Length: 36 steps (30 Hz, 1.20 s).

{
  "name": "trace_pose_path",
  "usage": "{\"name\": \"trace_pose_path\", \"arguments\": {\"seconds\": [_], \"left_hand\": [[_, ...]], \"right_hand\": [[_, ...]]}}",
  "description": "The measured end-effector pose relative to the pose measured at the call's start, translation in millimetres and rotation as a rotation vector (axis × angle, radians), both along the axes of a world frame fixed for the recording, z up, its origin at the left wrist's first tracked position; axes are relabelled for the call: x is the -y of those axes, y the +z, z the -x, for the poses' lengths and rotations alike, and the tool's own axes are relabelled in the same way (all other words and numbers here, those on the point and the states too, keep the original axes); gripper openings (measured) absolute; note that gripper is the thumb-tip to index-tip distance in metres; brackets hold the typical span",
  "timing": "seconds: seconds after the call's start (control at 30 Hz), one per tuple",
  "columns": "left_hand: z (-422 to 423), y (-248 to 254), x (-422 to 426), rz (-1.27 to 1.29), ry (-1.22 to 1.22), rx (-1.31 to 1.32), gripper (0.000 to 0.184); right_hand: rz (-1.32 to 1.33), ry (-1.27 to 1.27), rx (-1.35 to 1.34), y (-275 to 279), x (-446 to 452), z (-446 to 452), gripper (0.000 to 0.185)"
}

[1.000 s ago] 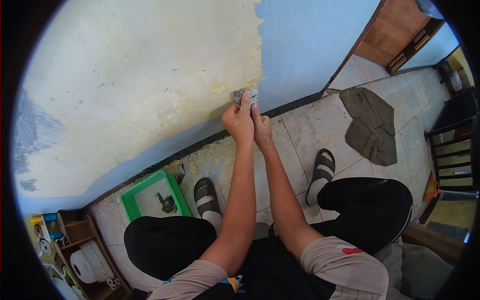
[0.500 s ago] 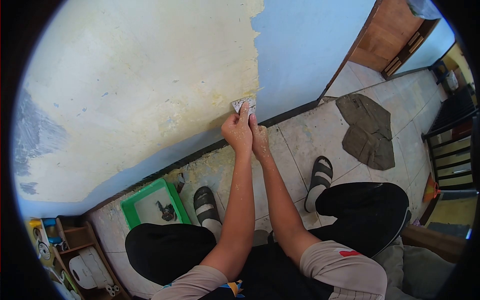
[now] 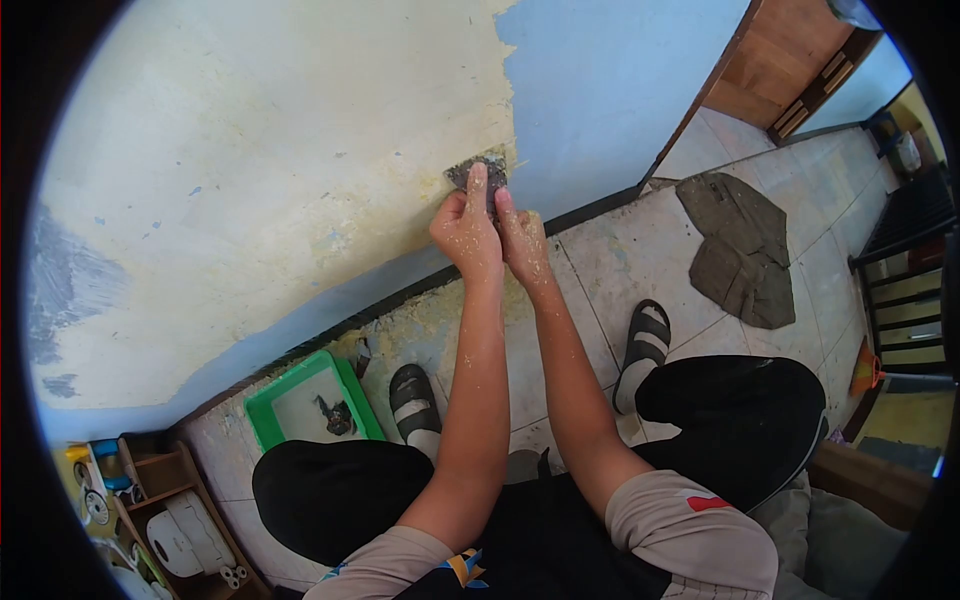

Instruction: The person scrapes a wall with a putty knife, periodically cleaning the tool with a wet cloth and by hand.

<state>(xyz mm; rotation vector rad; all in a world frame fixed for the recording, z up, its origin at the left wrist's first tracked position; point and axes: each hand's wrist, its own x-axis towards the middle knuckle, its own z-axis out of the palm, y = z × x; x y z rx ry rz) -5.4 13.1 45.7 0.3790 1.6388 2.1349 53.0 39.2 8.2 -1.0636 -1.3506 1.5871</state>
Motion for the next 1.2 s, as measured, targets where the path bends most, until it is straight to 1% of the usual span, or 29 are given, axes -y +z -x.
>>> {"name": "trace_pose_path", "arguments": {"seconds": [0.07,0.1,0.13,0.17,0.23,0.27,0.33,0.37,0.4,0.47,0.5,0.57,0.67,0.7,0.73,0.77,0.8,0.83,0.87,0.9,0.97,1.1,1.17,1.2], "left_hand": [[3,-11,-3,0.01,-0.002,-0.042,0.037],[2,-28,-2,0.052,0.013,-0.027,0.041],[0,-39,-1,0.095,0.026,-0.012,0.046],[0,-43,-1,0.094,0.026,-0.016,0.046],[-5,-50,4,0.1,0.01,0.116,0.045],[-4,-53,5,0.107,0.006,0.116,0.045],[1,-49,8,0.15,-0.046,0.053,0.036],[1,-47,10,0.157,-0.047,0.05,0.036],[0,-45,9,0.112,-0.049,0.097,0.035],[-2,-31,8,0.072,-0.052,0.156,0.034],[0,-15,6,0.03,-0.034,0.119,0.034],[-1,-4,3,-0.002,-0.018,0.089,0.034],[1,2,-4,-0.07,-0.044,0.094,0.033],[-1,-8,-3,-0.02,-0.044,0.088,0.033],[-3,-18,-1,0.036,-0.044,0.083,0.033],[-4,-29,2,0.035,-0.041,0.081,0.033],[-7,-40,4,0.072,-0.004,0.101,0.037],[-8,-49,8,0.111,0.032,0.121,0.04],[-6,-58,13,0.121,0.017,0.13,0.037],[-5,-62,17,0.129,0.017,0.131,0.037],[-1,-68,23,-0.002,0.023,0.235,0.035],[8,-85,37,-0.039,-0.007,0.282,0.042],[8,-100,48,0.137,-0.179,0.255,0.046],[8,-105,52,0.191,-0.255,0.286,0.046]], "right_hand": [[-0.103,-0.076,-0.022,-9,8,1,0.068],[-0.109,-0.073,-0.027,-23,13,4,0.068],[-0.075,-0.127,-0.053,-41,17,7,0.069],[-0.039,-0.183,-0.077,-54,19,9,0.069],[0.004,-0.146,-0.046,-62,18,6,0.07],[0.044,-0.106,-0.017,-66,18,4,0.071],[0.075,-0.092,-0.029,-67,19,5,0.07],[0.098,-0.075,-0.042,-67,19,7,0.07],[0.103,-0.076,-0.043,-61,18,8,0.07],[-0.085,-0.101,0.013,-41,15,5,0.072],[-0.081,-0.101,0.02,-30,7,3,0.072],[-0.146,0.0,0.12,-14,-5,-1,0.072],[-0.145,-0.052,0.107,-14,-3,0,0.073],[-0.155,-0.049,0.101,-21,-1,2,0.073],[-0.166,-0.11,0.089,-32,5,4,0.073],[-0.173,-0.171,0.078,-45,11,5,0.073],[-0.172,-0.17,0.077,-57,17,6,0.073],[-0.061,-0.154,0.067,-66,22,6,0.072],[0.053,-0.14,0.059,-76,25,6,0.071],[0.06,-0.14,0.061,-79,26,5,0.071],[-0.015,0.018,0.141,-83,21,-2,0.07],[-0.038,0.099,0.196,-90,10,-9,0.071],[-0.013,0.043,0.146,-94,9,-12,0.073],[-0.034,0.016,0.121,-90,12,-12,0.068]]}}
